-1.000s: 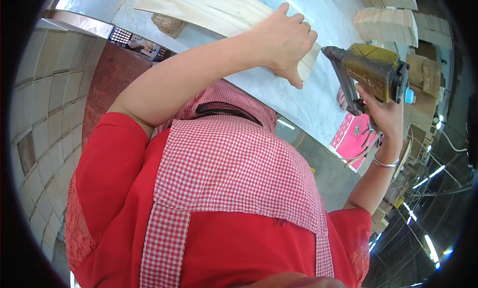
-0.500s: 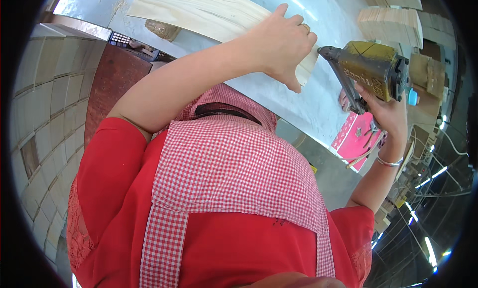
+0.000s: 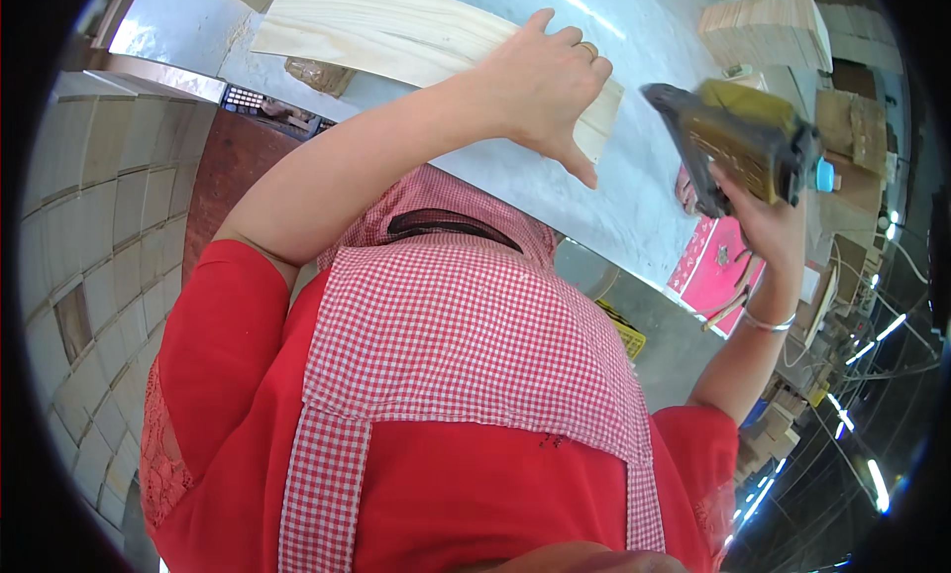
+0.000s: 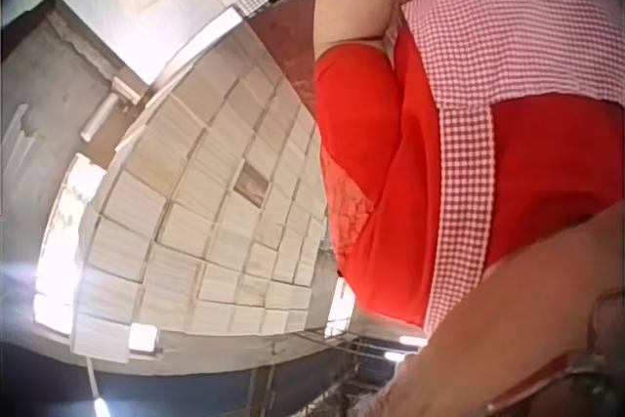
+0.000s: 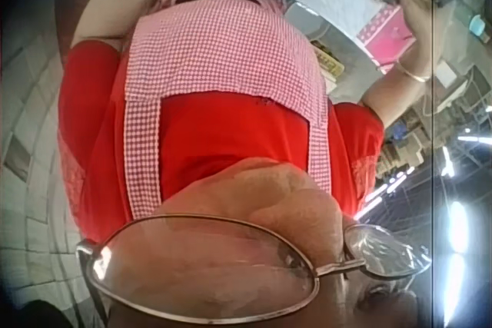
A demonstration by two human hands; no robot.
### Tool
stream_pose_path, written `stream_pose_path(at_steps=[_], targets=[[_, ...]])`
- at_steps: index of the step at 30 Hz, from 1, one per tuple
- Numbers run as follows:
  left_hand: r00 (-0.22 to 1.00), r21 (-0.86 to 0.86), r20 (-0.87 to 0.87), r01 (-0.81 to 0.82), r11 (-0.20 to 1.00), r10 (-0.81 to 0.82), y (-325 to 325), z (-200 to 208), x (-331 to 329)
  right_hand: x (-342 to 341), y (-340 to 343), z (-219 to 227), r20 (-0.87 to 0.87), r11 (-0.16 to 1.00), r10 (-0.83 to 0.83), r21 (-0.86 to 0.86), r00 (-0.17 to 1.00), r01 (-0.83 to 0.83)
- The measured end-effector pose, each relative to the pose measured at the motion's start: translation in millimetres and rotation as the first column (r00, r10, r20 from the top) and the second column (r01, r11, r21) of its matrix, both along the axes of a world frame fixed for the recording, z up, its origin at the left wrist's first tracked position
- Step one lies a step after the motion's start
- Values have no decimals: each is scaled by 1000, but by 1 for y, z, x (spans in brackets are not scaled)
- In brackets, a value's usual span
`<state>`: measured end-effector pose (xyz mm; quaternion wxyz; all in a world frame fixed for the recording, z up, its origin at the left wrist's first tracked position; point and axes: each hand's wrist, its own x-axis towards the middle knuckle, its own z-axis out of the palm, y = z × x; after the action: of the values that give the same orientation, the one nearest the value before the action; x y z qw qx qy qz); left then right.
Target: Assembling wooden boxes by applying glue to the edges and using a nail gun to secure the wooden panels together.
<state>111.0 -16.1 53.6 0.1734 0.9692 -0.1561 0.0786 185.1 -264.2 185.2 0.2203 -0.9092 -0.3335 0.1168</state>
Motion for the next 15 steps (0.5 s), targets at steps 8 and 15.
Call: stream_pose_path(at_steps=[8, 15], targets=[[890, -138, -423, 122, 983, -170, 60, 27, 28, -35, -146, -46, 13, 777, -623, -104, 782, 621], [979, -392, -194, -141, 909, 68, 60, 103, 70, -53, -264, -184, 487, 686, -587, -125, 647, 717]])
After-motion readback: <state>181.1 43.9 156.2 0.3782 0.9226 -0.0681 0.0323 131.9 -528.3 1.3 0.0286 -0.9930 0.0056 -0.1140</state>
